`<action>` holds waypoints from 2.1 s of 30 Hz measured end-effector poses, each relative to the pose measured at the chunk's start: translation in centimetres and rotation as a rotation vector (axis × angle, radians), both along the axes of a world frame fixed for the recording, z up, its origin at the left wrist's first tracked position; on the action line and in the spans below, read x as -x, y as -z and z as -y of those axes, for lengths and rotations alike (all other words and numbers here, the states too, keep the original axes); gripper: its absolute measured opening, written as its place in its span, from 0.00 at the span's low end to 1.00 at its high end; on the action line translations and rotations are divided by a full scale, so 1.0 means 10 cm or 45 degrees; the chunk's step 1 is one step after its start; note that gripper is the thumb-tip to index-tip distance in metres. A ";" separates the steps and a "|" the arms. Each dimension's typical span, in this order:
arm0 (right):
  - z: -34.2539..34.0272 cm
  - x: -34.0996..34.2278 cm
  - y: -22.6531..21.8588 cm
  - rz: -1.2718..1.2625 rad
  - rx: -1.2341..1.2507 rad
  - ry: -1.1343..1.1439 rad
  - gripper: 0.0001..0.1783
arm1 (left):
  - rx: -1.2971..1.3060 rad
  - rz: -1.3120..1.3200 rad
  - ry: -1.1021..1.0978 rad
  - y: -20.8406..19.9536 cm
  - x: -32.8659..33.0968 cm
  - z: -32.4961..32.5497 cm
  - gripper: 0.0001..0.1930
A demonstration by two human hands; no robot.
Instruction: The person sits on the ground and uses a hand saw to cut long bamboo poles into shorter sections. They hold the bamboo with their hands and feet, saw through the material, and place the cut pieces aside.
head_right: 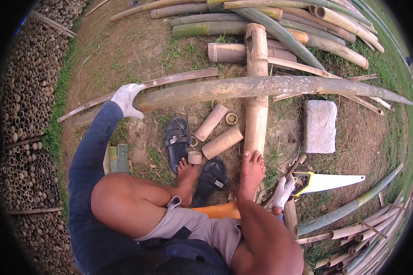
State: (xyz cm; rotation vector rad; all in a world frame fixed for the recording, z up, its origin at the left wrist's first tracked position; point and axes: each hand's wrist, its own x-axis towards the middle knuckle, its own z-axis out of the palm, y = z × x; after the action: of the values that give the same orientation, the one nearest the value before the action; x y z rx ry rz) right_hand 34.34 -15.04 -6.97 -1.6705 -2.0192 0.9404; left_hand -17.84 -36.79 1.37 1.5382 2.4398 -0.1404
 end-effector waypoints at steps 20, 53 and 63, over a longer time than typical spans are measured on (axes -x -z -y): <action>0.29 0.54 -0.04 0.275 0.136 -0.271 0.51 | -0.319 0.123 0.172 0.82 -0.72 -1.28 0.50; -0.06 0.20 0.02 0.134 0.201 -0.135 0.44 | 0.367 -0.276 -0.279 1.47 0.79 -0.84 0.18; -1.17 0.21 -0.89 -0.268 -1.175 -0.979 0.29 | -0.362 0.060 -0.134 0.04 -0.20 -0.46 0.25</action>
State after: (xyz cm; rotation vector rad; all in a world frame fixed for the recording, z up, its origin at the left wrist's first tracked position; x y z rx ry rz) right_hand 32.26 -3.29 1.92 -0.3008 -2.3929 0.2217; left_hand -15.88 -32.21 0.97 1.4940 2.5827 0.2703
